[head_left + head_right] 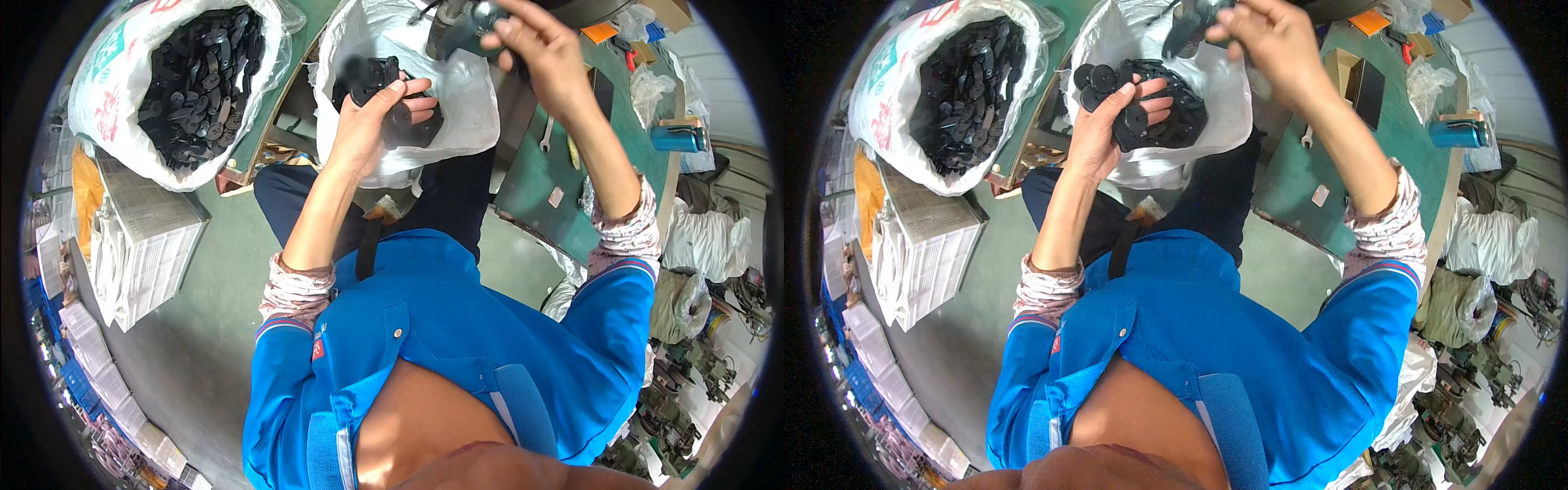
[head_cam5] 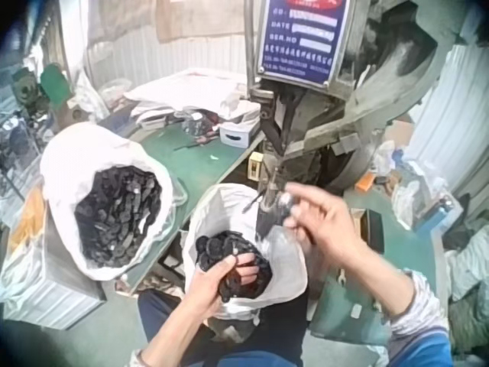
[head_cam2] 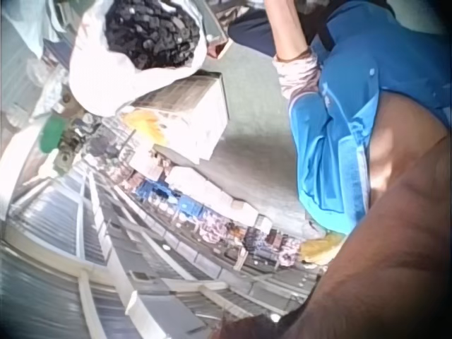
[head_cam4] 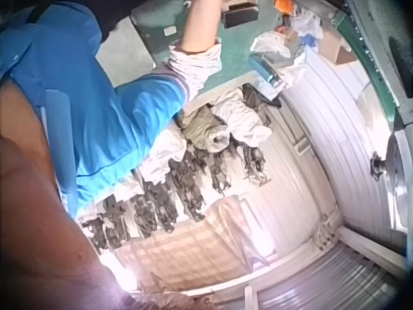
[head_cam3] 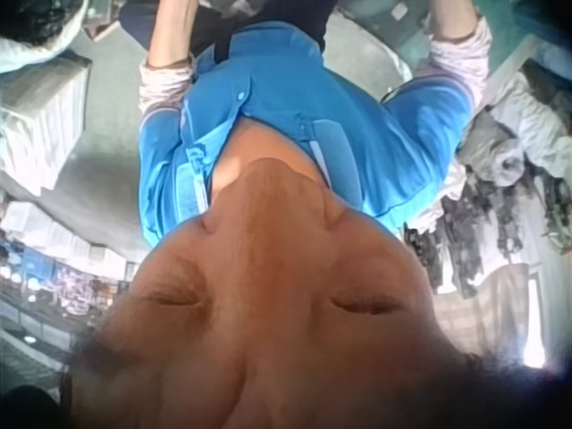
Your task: The person repeatedly picks small black plastic components from a white sack, attaches a small circular piece to each, and places the assembled units into a second white sack. The process is continuous and repetitive.
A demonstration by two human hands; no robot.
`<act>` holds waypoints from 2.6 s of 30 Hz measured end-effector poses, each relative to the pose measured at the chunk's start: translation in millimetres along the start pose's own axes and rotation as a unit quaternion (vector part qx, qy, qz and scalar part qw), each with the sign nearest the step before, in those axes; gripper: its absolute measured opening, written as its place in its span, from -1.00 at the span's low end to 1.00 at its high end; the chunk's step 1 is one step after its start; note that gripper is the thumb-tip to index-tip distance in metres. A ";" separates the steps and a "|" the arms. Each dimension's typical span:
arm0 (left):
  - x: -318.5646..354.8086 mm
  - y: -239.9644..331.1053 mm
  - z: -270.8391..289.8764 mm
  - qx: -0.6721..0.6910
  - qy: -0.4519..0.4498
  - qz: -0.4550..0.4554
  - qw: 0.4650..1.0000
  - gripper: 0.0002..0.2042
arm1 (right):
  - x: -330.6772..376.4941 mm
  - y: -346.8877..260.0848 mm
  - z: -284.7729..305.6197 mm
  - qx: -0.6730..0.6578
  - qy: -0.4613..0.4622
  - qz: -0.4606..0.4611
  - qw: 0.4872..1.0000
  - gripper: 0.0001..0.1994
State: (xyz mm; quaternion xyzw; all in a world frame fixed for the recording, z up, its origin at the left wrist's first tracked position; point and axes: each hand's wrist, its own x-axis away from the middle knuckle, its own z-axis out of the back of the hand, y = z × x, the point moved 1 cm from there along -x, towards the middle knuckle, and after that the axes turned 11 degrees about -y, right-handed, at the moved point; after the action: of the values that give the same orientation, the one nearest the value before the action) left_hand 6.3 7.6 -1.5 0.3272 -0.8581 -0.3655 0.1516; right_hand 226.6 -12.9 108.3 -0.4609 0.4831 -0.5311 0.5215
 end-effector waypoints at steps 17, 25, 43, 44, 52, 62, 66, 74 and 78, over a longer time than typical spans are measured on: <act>-19.6 -1.6 9.0 0.114 0.066 -0.018 0.991 -0.70 | 29.0 66.4 -26.2 -0.030 -0.128 -0.046 0.990 -0.54; -12.6 -13.8 -0.6 -0.045 0.059 0.062 0.995 -0.64 | 49.7 72.8 -22.5 0.258 -0.066 -0.019 0.964 -0.78; -0.8 -12.9 -24.8 -0.021 -0.031 0.056 0.998 -0.53 | 16.8 41.1 -19.6 0.115 -0.072 0.006 0.991 -0.74; 1.1 -5.8 -26.8 -0.019 -0.018 0.080 0.996 -0.51 | 7.8 39.4 -6.3 0.108 -0.056 0.042 0.992 -0.73; -1.8 -12.4 -18.9 0.076 -0.095 0.058 0.991 -0.51 | -51.6 -30.1 6.3 -0.023 -0.021 -0.036 0.999 -0.82; -4.1 -13.0 -29.5 0.097 -0.155 0.095 0.979 -0.53 | -62.8 -17.6 4.8 -0.036 -0.034 -0.092 0.995 -0.81; -3.3 -7.7 -24.7 0.114 -0.166 0.115 0.973 -0.55 | -40.1 16.6 2.7 -0.076 -0.053 -0.082 0.992 -0.76; 1.0 -20.0 -24.1 0.140 -0.189 0.175 0.956 -0.55 | 30.2 69.7 -30.7 0.153 -0.114 0.007 0.982 -0.77; -0.1 -19.2 -23.0 0.157 -0.219 0.195 0.943 -0.54 | 22.9 40.7 -16.3 0.043 -0.108 -0.020 0.993 -0.77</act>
State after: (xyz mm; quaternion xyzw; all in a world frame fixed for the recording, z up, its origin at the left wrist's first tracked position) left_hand 26.5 -14.4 0.3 0.0849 -0.9637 -0.2518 -0.0256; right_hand 214.1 -34.7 65.8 -0.5021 0.3912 -0.5091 0.5794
